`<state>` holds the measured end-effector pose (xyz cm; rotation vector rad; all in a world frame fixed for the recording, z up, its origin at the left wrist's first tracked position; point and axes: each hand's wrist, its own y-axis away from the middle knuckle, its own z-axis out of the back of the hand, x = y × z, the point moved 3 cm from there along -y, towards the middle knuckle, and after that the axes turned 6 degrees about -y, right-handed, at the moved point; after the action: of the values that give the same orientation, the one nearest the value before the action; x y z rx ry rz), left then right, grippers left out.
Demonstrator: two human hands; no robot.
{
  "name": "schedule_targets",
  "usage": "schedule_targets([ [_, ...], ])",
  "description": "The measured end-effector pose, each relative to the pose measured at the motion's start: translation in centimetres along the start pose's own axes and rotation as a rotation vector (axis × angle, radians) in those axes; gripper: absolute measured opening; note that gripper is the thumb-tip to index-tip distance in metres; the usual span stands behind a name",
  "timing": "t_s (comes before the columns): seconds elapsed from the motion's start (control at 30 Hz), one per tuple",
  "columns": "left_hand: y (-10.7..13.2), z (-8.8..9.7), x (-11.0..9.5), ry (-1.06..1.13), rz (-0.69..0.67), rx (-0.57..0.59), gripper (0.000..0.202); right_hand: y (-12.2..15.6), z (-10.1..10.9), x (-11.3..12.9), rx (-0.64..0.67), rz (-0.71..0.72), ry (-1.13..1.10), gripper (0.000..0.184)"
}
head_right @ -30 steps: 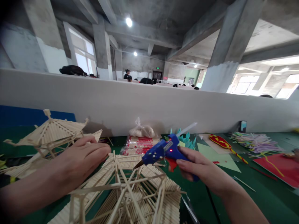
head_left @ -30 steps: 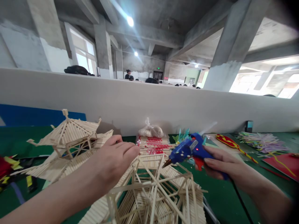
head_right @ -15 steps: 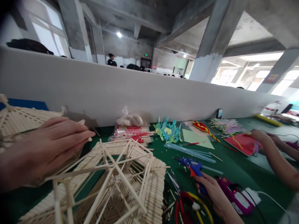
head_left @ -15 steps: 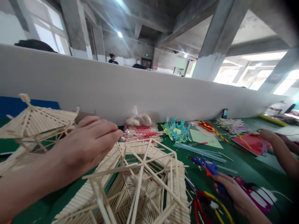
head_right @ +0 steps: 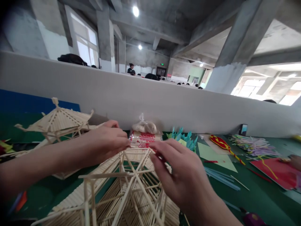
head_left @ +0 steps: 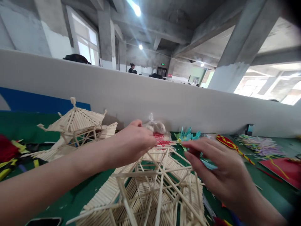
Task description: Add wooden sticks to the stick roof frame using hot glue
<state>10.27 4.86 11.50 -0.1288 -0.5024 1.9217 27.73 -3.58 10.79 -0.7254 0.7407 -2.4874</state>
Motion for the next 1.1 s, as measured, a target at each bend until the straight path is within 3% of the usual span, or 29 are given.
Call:
schedule_targets([
  [0.1, -0.2, 0.3, 0.4, 0.121, -0.01, 0.08, 0.021, -3.5, -2.1, 1.5, 0.114, 0.071, 0.027, 0.02],
  [0.27, -0.2, 0.9, 1.6, 0.368, 0.017, 0.077, 0.018, -5.7, -4.0, 1.4, 0.279, 0.103, 0.101, 0.025],
  [0.37, 0.3, 0.7, 2.5, 0.465, 0.081, 0.078, 0.015, -6.2, -4.2, 1.2, 0.321, 0.08, 0.05, 0.02],
  [0.6, 2.6, -1.3, 5.3, 0.707, 0.381, 0.138, 0.028, -6.0, -4.0, -0.1, 0.437, -0.117, -0.107, 0.019],
  [0.77, 1.9, -2.5, 5.5, 0.901, 0.4, 0.194, 0.025, -7.1, -5.1, 0.0, 0.576, -0.185, -0.236, 0.027],
  [0.87, 1.7, -3.3, 5.8, 0.975, 0.4, 0.191, 0.026, -7.8, -6.1, -0.4, 0.631, -0.204, -0.293, 0.02],
  [1.1, 3.8, -5.4, 5.9, 0.988, 0.518, 0.129, 0.031, -7.6, -7.3, -1.8, 0.757, -0.236, -0.318, 0.021],
])
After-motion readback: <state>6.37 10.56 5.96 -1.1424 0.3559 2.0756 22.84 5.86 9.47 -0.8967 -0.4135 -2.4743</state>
